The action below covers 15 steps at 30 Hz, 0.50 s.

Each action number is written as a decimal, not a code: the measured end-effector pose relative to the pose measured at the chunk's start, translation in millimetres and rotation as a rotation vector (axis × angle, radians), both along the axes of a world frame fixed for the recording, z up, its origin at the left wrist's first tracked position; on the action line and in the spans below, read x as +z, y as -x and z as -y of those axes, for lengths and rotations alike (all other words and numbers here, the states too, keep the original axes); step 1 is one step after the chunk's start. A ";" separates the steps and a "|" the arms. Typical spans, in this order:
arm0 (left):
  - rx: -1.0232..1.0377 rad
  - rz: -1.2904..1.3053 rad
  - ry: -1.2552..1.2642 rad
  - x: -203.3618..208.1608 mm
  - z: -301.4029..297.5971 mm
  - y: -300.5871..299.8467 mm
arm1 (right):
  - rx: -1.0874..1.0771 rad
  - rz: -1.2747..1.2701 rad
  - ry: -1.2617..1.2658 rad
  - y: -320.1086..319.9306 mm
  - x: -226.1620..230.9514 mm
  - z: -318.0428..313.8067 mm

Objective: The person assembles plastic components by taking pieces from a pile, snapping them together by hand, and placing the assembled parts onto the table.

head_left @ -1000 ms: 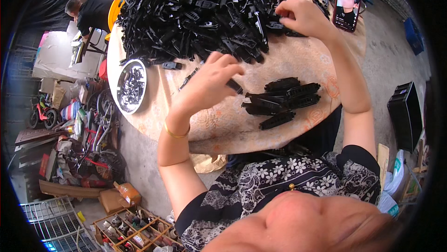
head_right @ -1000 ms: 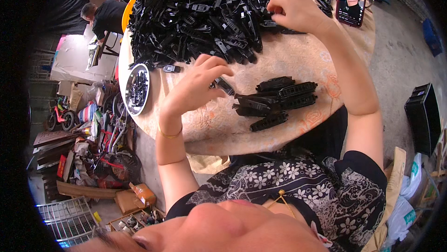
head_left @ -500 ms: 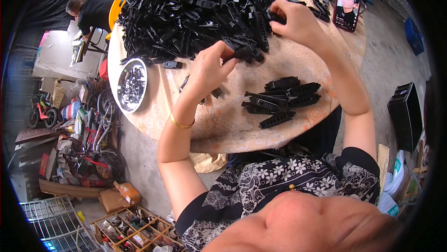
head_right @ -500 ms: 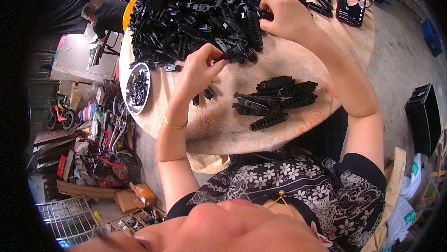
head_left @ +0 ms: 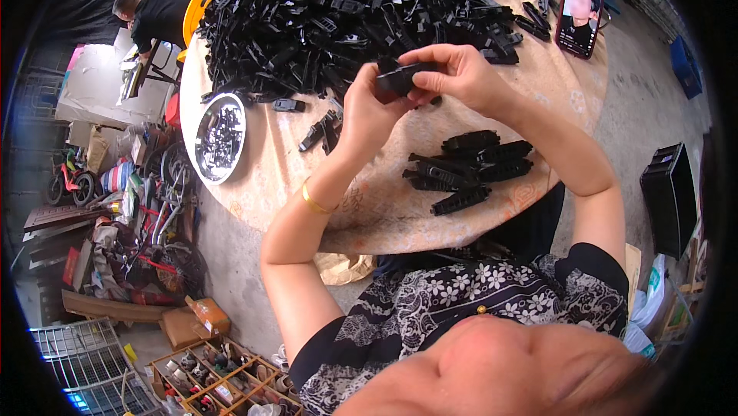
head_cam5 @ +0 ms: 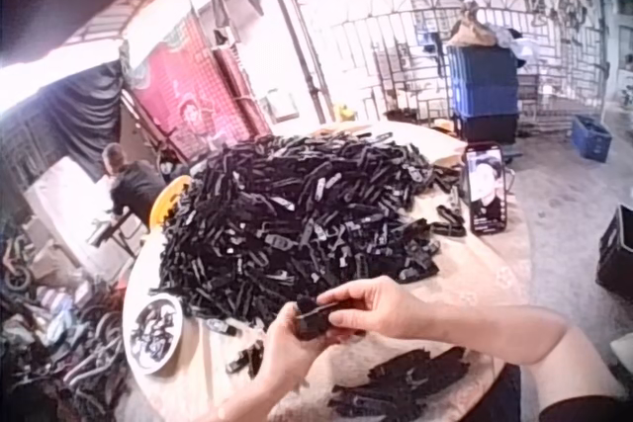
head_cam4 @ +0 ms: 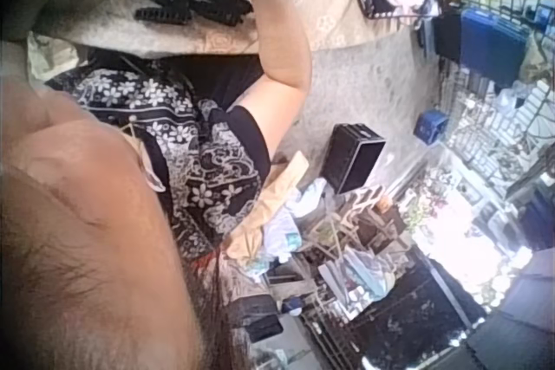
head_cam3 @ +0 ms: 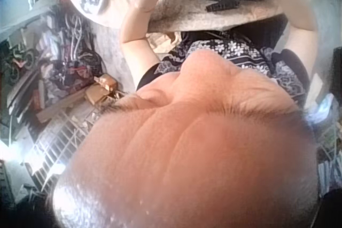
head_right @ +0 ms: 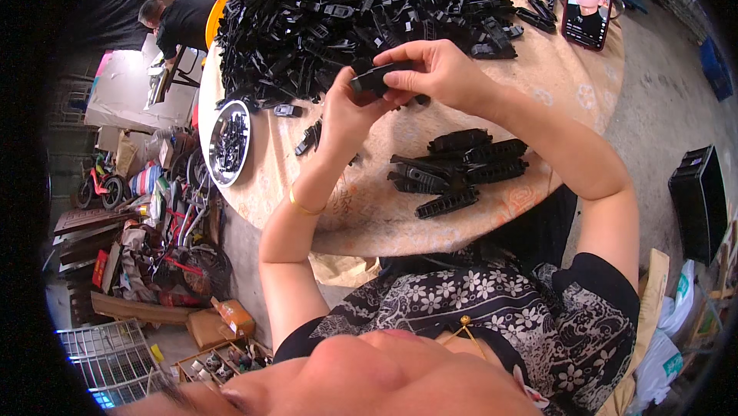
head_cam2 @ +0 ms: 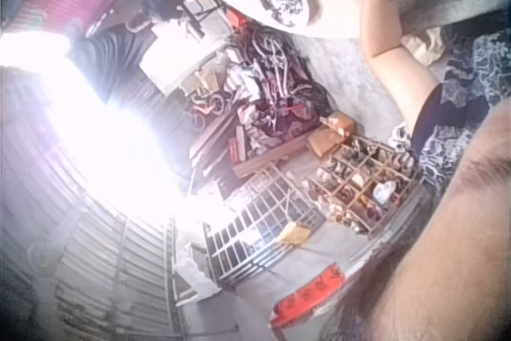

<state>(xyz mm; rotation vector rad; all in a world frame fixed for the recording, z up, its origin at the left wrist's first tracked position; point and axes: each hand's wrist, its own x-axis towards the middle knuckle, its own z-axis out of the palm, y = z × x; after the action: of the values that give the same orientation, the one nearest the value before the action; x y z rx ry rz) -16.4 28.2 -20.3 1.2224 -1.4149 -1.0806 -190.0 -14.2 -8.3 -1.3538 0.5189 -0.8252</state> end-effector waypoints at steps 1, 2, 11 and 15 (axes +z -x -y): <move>0.084 0.206 0.133 -5.3 1.0 -1.8 | -0.021 -0.081 0.077 -0.8 -0.2 -2.5; 0.086 0.205 0.131 -5.3 -1.3 -1.5 | -0.041 -0.161 0.155 -1.9 -0.8 -5.2; 0.007 -0.171 0.047 7.3 -8.2 -0.3 | -0.343 -0.313 0.784 -2.6 0.1 -5.4; 0.009 -0.195 0.019 14.4 -7.8 -6.9 | -0.309 -0.452 0.813 0.0 1.5 -6.6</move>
<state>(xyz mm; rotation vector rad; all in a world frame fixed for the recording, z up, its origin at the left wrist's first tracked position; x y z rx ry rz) -9.5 36.0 -5.9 1.0777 -1.2659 -1.1450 -190.0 -7.6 -6.8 -2.2772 0.8018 -1.0389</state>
